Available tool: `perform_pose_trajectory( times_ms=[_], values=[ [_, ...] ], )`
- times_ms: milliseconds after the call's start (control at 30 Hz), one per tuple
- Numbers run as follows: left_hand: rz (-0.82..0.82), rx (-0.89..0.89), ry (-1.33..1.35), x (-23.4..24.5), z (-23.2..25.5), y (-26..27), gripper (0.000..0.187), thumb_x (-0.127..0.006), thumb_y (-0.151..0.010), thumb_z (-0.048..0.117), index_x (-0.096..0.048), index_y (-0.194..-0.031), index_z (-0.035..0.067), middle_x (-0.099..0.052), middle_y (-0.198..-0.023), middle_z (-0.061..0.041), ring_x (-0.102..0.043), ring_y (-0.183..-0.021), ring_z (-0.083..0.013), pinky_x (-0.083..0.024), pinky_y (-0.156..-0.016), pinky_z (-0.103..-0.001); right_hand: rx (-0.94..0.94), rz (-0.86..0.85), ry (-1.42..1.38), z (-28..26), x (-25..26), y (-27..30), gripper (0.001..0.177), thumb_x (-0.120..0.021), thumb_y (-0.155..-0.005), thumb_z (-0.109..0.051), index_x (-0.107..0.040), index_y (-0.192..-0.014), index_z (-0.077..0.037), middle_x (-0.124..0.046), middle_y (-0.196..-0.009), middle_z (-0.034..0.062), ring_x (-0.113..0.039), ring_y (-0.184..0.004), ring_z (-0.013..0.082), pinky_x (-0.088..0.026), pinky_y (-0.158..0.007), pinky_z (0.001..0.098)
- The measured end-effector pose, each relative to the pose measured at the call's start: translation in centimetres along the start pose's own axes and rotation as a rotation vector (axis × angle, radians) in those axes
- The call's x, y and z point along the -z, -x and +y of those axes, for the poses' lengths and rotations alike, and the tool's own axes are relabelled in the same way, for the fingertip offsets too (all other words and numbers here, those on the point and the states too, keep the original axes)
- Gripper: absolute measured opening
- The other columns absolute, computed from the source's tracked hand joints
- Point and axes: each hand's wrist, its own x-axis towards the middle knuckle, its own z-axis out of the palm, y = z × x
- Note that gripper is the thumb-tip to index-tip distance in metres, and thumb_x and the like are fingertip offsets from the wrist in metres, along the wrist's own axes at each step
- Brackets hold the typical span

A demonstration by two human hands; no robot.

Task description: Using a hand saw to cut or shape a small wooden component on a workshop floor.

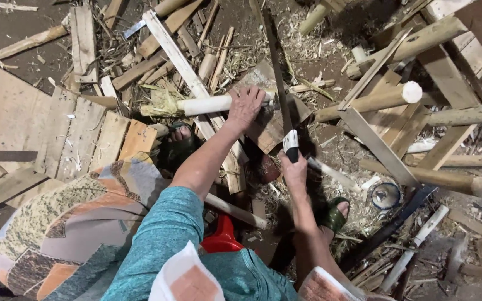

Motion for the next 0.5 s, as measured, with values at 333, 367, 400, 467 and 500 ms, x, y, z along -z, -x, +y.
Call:
perform_pose_trajectory(
  times_ms=[333,367,400,467,500],
  values=[
    [0.135,-0.027,-0.092,1.4,-1.3,-2.3,0.009,-0.055,-0.081,0.013,-0.047,-0.085,0.017,-0.044,-0.081,-0.005,-0.048,-0.072,-0.0277,-0.040,-0.054,-0.043,0.166,0.127,0.266,1.5,-2.7,-1.6,0.020,-0.069,-0.080,-0.025,-0.063,-0.088,-0.007,-0.061,-0.070,0.0195,-0.057,-0.067,0.0290,-0.044,-0.062,0.0425],
    [0.138,-0.013,-0.077,1.4,-1.1,-2.2,0.010,-0.055,-0.081,0.014,-0.046,-0.085,0.017,-0.042,-0.080,-0.005,-0.047,-0.071,-0.0280,-0.039,-0.054,-0.043,0.180,0.128,0.270,2.1,-2.7,-1.9,0.021,-0.070,-0.081,-0.027,-0.063,-0.087,-0.008,-0.060,-0.070,0.0181,-0.056,-0.066,0.0280,-0.044,-0.061,0.0412],
    [0.142,0.001,-0.061,1.5,-0.9,-2.2,0.010,-0.055,-0.080,0.015,-0.046,-0.084,0.017,-0.041,-0.080,-0.005,-0.045,-0.071,-0.0282,-0.037,-0.053,-0.043,0.194,0.129,0.275,2.6,-2.7,-2.3,0.022,-0.070,-0.081,-0.028,-0.062,-0.085,-0.009,-0.060,-0.069,0.0168,-0.056,-0.065,0.0270,-0.044,-0.060,0.0399],
    [0.064,0.001,-0.019,0.4,-1.0,-1.6,0.015,-0.059,-0.080,0.015,-0.047,-0.089,0.016,-0.043,-0.083,-0.005,-0.045,-0.075,-0.0284,-0.038,-0.059,-0.045,0.191,0.117,0.261,3.0,-2.5,-2.2,0.023,-0.070,-0.081,-0.028,-0.063,-0.090,-0.008,-0.060,-0.071,0.0191,-0.057,-0.067,0.0292,-0.044,-0.061,0.0416],
    [0.002,-0.001,0.012,-0.1,-1.5,-1.7,0.021,-0.062,-0.079,0.016,-0.048,-0.093,0.015,-0.044,-0.086,-0.006,-0.045,-0.080,-0.0286,-0.039,-0.066,-0.046,0.205,0.104,0.236,2.8,-2.7,-2.5,0.025,-0.070,-0.081,-0.029,-0.064,-0.094,-0.008,-0.060,-0.072,0.0214,-0.059,-0.068,0.0314,-0.044,-0.062,0.0434]
  ],
)
